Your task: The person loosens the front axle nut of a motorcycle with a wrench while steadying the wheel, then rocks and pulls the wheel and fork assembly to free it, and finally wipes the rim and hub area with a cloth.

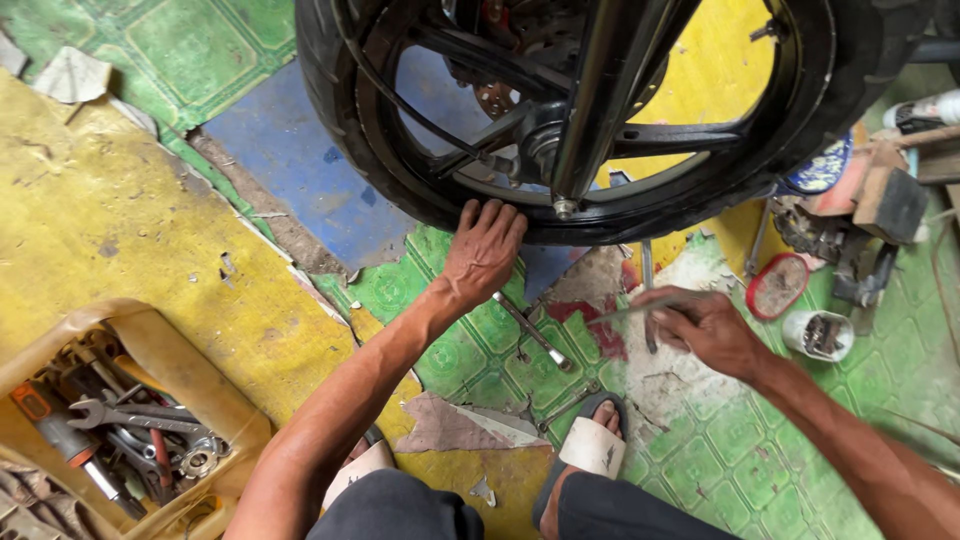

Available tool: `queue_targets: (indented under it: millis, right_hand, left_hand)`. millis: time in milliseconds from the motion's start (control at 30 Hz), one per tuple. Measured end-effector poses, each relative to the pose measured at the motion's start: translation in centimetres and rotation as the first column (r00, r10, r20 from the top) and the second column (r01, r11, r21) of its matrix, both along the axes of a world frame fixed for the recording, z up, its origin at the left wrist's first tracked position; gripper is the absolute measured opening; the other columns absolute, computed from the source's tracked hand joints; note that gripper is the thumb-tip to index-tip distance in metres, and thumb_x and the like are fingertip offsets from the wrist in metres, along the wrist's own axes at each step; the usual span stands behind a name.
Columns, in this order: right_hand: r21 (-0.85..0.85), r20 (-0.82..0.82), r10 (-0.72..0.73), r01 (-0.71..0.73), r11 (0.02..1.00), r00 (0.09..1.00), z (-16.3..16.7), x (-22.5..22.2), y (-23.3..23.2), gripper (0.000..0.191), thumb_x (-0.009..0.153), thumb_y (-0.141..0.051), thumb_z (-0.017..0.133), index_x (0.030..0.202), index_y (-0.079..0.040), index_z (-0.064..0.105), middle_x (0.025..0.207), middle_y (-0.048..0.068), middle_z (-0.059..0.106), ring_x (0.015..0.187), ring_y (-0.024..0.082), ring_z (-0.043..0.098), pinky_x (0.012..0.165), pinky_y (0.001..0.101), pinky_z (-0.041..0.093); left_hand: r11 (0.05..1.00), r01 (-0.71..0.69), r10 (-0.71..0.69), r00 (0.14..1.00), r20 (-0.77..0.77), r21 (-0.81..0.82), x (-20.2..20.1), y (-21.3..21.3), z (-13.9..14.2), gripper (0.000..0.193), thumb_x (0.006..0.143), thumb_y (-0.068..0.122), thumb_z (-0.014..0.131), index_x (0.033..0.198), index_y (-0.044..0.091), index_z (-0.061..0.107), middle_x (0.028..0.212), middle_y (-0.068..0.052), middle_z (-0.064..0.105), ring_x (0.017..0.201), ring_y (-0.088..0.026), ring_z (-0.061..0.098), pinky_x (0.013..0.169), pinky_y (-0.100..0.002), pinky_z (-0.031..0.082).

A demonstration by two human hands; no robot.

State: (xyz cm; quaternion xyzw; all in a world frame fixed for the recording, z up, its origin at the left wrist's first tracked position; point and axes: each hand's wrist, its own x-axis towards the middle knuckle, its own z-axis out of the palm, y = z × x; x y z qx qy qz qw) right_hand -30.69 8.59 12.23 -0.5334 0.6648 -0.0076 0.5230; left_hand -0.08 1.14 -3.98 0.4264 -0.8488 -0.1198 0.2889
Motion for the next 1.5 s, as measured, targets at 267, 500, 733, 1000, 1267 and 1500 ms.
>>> queue_targets:
  millis: [267, 500, 733, 1000, 1267, 1500]
  right_hand:
    - [0.261, 0.686, -0.129, -0.077, 0.962, 0.716, 4.5, 4.2, -4.2, 0.042, 0.098, -0.021, 0.05, 0.121, 0.012, 0.061, 0.108, 0.028, 0.077, 0.097, 0.033, 0.08, 0.057, 0.0354, 0.066]
    - [-0.452, 0.166, 0.08, 0.004, 0.892, 0.983, 4.2, 6.2, -7.5, 0.036, 0.11, -0.016, 0.055, 0.09, 0.01, 0.069, 0.078, 0.021, 0.077, 0.066, 0.027, 0.079, 0.054, 0.0325, 0.058]
    - [-0.514, 0.267, 0.067, 0.083, 0.854, 0.961, 1.8, 7.2, -9.4, 0.025, 0.109, -0.011, 0.053, 0.105, 0.011, 0.064, 0.085, 0.02, 0.074, 0.075, 0.026, 0.078, 0.055, 0.0307, 0.062]
    - [-0.513, 0.206, 0.097, 0.024, 0.858, 0.974, 0.0, 6.7, -10.2, 0.026, 0.109, -0.012, 0.053, 0.108, 0.011, 0.064, 0.087, 0.019, 0.074, 0.077, 0.026, 0.078, 0.055, 0.0305, 0.062]
    - [-0.519, 0.213, 0.279, -0.133, 0.844, 0.936, -0.4, 7.8, -11.3, 0.018, 0.105, -0.005, 0.056, 0.109, 0.009, 0.067, 0.085, 0.016, 0.075, 0.078, 0.022, 0.078, 0.058, 0.0287, 0.063]
    - [-0.52, 0.082, 0.37, -0.277, 0.808, 0.925, -0.2, 8.8, -12.3, 0.015, 0.102, -0.002, 0.059, 0.106, 0.007, 0.07, 0.085, 0.013, 0.077, 0.075, 0.019, 0.078, 0.06, 0.0276, 0.063]
  left_hand:
    - [0.999, -0.004, 0.005, 1.0, -0.013, 0.051, -0.2, -0.8, 0.0, 0.031, 0.083, 0.009, 0.066, 0.113, 0.001, 0.062, 0.114, -0.016, 0.059, 0.118, -0.033, 0.054, 0.108, -0.052, 0.037]
    - [1.0, -0.004, 0.006, 0.996, -0.089, 0.023, -0.2, -1.2, 0.0, 0.034, 0.078, 0.009, 0.068, 0.11, 0.001, 0.062, 0.112, -0.016, 0.058, 0.113, -0.033, 0.054, 0.101, -0.05, 0.039]
    - [1.0, -0.006, 0.008, 0.996, -0.086, 0.028, -0.2, -1.2, 0.3, 0.035, 0.076, 0.008, 0.07, 0.109, 0.0, 0.06, 0.108, -0.016, 0.057, 0.11, -0.033, 0.053, 0.099, -0.048, 0.04]
    - [0.999, -0.005, 0.008, 0.997, -0.079, 0.032, -0.2, -1.2, 0.5, 0.041, 0.069, 0.008, 0.071, 0.108, 0.001, 0.06, 0.105, -0.015, 0.056, 0.109, -0.032, 0.053, 0.097, -0.047, 0.04]
    - [1.0, -0.008, 0.009, 0.997, -0.079, 0.014, -0.2, -0.9, 0.2, 0.038, 0.073, 0.01, 0.072, 0.108, 0.001, 0.059, 0.105, -0.014, 0.056, 0.108, -0.032, 0.053, 0.098, -0.047, 0.04]
    - [0.998, 0.018, -0.015, 0.998, -0.06, 0.059, -0.3, -1.1, 0.3, 0.04, 0.071, 0.01, 0.074, 0.107, 0.002, 0.059, 0.104, -0.014, 0.056, 0.108, -0.031, 0.053, 0.096, -0.046, 0.04]
